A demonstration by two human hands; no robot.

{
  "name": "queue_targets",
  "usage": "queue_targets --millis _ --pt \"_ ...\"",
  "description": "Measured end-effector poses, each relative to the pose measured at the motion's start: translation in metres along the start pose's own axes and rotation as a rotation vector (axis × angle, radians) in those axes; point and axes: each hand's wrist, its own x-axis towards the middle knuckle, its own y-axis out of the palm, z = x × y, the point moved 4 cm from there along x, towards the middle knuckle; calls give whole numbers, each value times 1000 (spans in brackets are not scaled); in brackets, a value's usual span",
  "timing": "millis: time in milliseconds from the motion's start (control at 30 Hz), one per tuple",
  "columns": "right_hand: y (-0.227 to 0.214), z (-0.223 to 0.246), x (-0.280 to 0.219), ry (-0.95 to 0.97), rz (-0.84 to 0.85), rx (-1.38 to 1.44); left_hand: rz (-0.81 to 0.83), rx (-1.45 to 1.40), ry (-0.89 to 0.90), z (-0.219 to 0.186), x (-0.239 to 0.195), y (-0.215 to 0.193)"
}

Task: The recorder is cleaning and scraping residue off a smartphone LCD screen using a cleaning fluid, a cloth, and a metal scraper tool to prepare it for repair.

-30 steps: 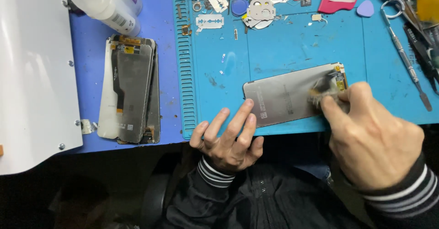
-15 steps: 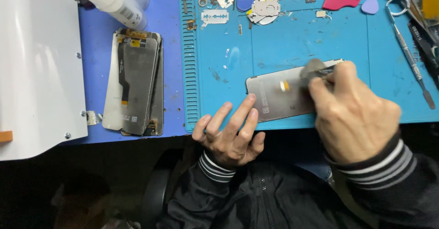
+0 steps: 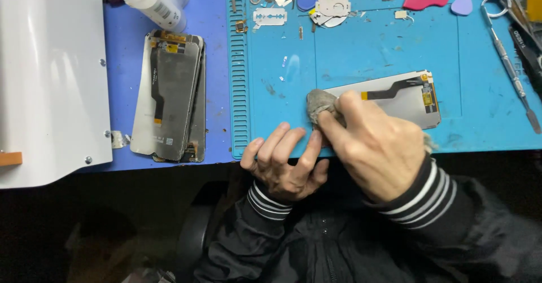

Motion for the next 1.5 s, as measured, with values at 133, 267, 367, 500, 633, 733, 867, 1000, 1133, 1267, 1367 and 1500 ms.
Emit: queue_targets --millis 133,267,367,500,633,733,867,1000,1133,1267,1367,1500 --pt "3 -22 -15 75 125 -311 -25 -6 14 3 -2 2" --pt "0 9 -4 -32 6 12 -2 -10 -14 -1 1 -1" --pt "-7 -25 -20 18 137 -137 22 0 13 4 -6 2" --pt "-2 -14 -19 99 158 -334 -30 14 26 1 -5 4" --pt "-8 -13 -23 -23 71 -45 -15 -32 -25 3 -12 5" --pt "-9 -23 -32 68 139 -129 -14 -29 -24 5 -14 7" --pt "-18 4 -29 -88 70 75 22 -17 -13 2 -7 3" --pt "-16 -27 -51 42 161 -218 36 -11 35 6 -10 3" --pt "-18 -2 -45 14 105 161 27 -7 24 2 -7 3" --pt "-17 -46 -74 166 224 2 15 6 41 4 -12 5" --pt "-20 -39 -82 206 221 -73 -26 -5 38 4 -12 9" --pt "-22 -43 -91 153 158 123 -30 -7 78 4 -11 8"
